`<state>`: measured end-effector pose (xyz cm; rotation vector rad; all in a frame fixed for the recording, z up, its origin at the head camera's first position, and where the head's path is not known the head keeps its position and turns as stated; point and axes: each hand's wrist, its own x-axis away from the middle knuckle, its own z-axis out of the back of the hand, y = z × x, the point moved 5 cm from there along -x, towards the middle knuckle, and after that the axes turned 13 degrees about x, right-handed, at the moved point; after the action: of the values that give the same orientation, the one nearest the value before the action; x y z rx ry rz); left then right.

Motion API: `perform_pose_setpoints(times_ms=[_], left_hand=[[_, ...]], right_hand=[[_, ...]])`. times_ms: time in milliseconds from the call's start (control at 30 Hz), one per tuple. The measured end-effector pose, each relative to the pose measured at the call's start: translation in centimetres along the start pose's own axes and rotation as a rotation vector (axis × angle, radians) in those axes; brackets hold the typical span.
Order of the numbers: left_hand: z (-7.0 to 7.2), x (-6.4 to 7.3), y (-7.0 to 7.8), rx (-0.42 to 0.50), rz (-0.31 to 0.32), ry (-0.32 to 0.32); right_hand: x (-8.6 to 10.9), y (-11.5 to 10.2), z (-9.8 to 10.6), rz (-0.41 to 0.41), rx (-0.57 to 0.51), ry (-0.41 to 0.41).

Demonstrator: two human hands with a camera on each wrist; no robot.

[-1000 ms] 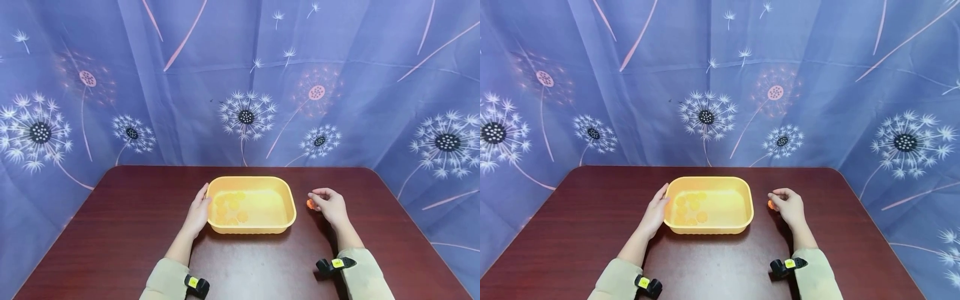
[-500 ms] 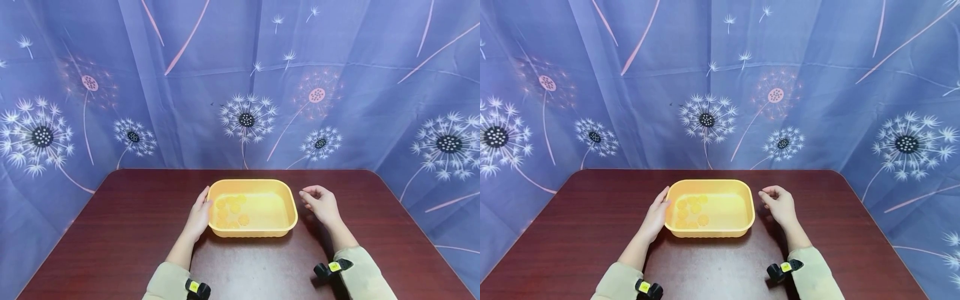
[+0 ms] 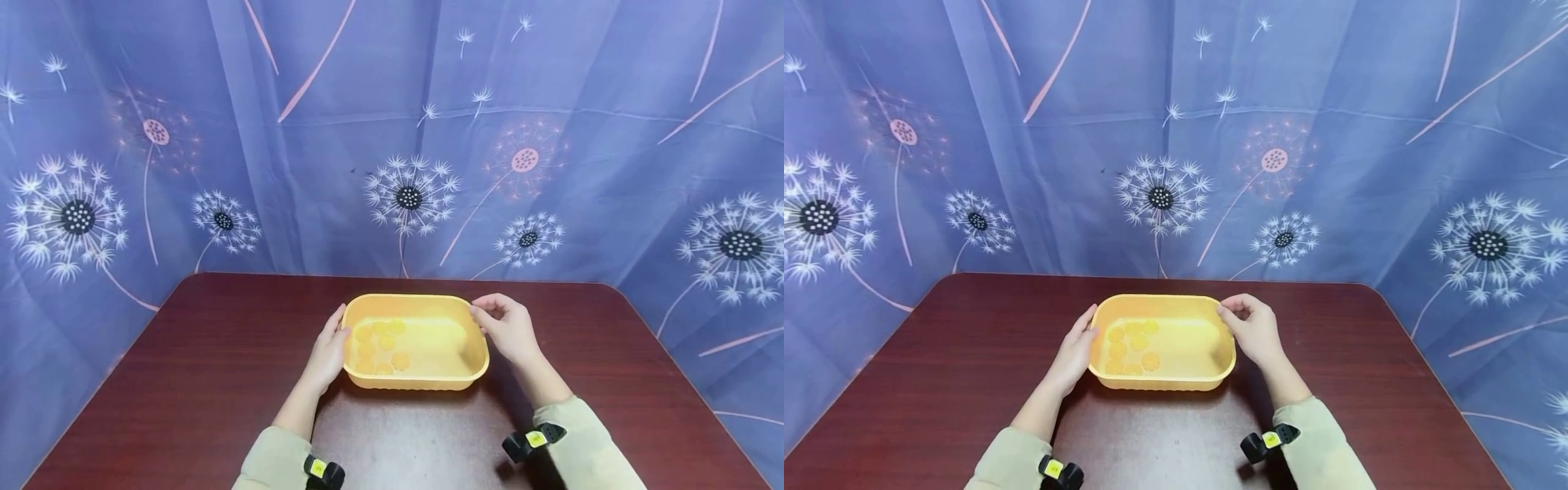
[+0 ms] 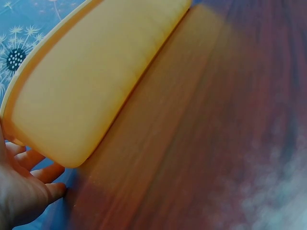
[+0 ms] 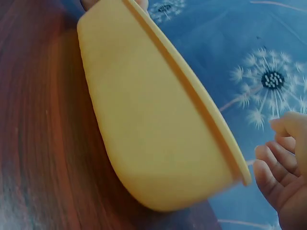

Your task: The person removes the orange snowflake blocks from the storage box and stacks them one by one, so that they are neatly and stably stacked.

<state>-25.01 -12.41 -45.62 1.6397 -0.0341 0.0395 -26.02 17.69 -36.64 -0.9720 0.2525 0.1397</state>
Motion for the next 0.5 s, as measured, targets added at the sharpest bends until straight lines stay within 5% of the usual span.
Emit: perform_pose_setpoints(times_ms=[200, 500], left_hand=[[-0.1, 0.0, 0.2, -0.013, 0.009, 0.006], [-0.1, 0.0, 0.1, -0.012, 0.000, 0.006]], right_hand=[[0.1, -1.5, -1.2, 0.049, 0.032, -0.076], [-0.8, 0.0, -4.8, 0.192, 0.142, -0.194]])
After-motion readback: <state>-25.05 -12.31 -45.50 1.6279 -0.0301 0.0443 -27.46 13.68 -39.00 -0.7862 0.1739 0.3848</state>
